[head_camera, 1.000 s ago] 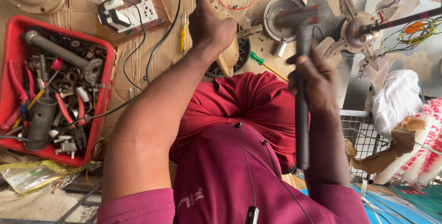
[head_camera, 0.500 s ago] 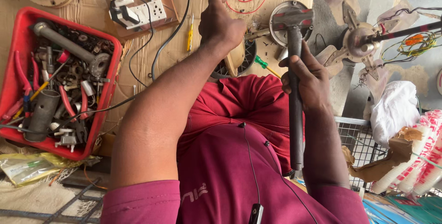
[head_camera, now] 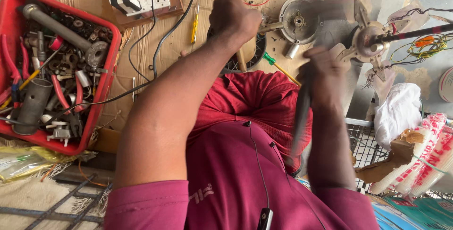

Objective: The person disassembles a ceiling fan motor housing using a screwdriver, removes the cover to expose the internal windings, and then uses a hammer to tap a component within the motor assembly.

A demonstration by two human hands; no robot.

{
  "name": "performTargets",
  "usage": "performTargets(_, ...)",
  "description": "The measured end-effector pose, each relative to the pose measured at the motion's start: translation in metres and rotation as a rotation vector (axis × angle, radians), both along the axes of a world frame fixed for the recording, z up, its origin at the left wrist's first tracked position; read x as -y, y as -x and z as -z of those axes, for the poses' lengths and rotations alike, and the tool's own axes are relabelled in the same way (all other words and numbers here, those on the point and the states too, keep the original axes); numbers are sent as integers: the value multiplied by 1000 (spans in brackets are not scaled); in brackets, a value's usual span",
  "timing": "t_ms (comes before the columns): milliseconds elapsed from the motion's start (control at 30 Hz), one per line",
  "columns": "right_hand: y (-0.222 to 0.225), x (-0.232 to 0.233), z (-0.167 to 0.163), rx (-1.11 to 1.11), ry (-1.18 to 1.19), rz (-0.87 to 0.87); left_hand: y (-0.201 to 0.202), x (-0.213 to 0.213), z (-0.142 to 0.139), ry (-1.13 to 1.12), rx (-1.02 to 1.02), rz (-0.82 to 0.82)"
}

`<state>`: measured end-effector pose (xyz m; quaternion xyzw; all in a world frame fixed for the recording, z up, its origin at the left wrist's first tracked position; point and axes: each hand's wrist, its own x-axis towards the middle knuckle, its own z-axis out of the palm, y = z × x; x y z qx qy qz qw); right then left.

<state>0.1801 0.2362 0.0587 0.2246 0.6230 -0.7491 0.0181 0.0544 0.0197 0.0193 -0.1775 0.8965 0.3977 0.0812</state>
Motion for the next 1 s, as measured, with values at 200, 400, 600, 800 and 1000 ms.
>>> performTargets(200, -11, -5, -19, -10, 29, -212, -3, -6, -17, 26, 66, 21)
performTargets(400, -11, 0, -7, 23, 25, -164, -3, -4, -14, 19, 50, 9)
performTargets(600, -12, -16, 7, 39, 87, -125, -2, -1, -14, 11, 94, 4)
performTargets(800, -4, -11, 19, -67, 91, -27, -6, 4, -18, -9, 59, 5)
performTargets(1000, -16, 1, -12, 87, 16, -248, -5, 18, -23, -79, 90, -137)
